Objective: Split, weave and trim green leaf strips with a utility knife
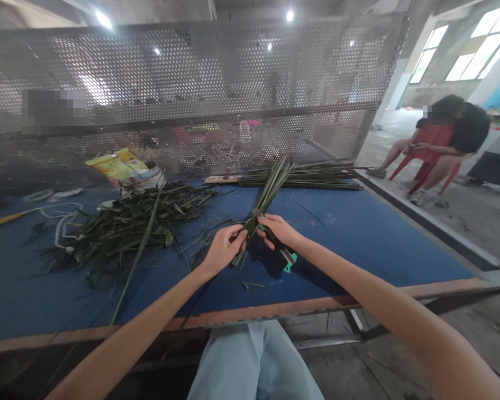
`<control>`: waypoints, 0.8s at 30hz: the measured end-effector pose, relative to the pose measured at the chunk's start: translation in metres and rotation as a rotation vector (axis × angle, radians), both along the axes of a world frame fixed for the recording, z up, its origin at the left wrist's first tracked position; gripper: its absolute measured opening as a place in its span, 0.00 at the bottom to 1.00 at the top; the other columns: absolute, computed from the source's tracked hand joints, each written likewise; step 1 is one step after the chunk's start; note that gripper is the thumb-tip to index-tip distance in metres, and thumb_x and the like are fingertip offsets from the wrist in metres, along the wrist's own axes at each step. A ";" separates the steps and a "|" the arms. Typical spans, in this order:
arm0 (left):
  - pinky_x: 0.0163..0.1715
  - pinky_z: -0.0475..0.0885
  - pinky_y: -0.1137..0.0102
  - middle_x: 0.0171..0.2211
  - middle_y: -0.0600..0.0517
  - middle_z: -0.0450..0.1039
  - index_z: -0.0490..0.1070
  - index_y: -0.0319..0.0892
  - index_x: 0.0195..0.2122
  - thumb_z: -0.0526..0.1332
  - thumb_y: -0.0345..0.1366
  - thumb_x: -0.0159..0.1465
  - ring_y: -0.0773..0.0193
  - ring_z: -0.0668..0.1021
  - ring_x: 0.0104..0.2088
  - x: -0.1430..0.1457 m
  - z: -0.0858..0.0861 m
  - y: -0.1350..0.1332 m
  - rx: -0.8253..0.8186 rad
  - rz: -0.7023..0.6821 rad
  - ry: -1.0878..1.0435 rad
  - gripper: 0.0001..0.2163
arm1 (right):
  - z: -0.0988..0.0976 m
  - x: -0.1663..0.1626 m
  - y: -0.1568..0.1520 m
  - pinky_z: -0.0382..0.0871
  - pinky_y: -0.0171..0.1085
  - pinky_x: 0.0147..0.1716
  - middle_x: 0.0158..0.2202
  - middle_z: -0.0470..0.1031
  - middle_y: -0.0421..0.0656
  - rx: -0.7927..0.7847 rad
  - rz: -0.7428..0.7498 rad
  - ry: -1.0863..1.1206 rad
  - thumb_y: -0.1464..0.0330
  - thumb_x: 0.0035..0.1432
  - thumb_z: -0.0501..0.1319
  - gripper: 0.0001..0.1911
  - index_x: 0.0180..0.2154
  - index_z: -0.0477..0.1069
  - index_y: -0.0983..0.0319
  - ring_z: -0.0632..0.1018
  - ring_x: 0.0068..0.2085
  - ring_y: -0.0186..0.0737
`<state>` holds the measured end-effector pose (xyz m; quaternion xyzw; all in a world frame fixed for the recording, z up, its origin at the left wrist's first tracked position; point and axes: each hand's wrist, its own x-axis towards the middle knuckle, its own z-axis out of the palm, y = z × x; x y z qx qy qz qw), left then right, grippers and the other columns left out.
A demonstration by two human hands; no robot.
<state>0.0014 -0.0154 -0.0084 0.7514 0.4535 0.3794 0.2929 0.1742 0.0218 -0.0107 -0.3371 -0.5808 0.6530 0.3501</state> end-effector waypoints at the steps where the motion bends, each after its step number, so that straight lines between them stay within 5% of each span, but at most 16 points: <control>1: 0.23 0.61 0.74 0.16 0.55 0.64 0.61 0.41 0.21 0.50 0.40 0.64 0.70 0.67 0.18 0.000 0.000 0.000 0.000 0.003 -0.003 0.15 | -0.001 -0.001 0.000 0.51 0.29 0.09 0.18 0.60 0.31 -0.003 0.016 -0.005 0.58 0.58 0.55 0.13 0.33 0.60 0.62 0.62 0.10 0.26; 11: 0.23 0.62 0.74 0.16 0.56 0.64 0.60 0.41 0.21 0.50 0.39 0.64 0.70 0.68 0.19 0.001 -0.002 0.002 0.009 0.025 -0.030 0.14 | -0.012 -0.007 -0.007 0.54 0.29 0.09 0.20 0.63 0.33 0.077 0.149 -0.064 0.56 0.60 0.53 0.17 0.29 0.62 0.63 0.64 0.11 0.25; 24: 0.21 0.61 0.75 0.17 0.54 0.66 0.63 0.40 0.22 0.50 0.40 0.64 0.70 0.67 0.17 -0.002 0.001 0.003 -0.074 -0.042 -0.067 0.15 | 0.000 0.004 0.005 0.51 0.29 0.09 0.18 0.61 0.32 0.041 -0.005 0.007 0.58 0.59 0.55 0.15 0.29 0.57 0.61 0.63 0.09 0.26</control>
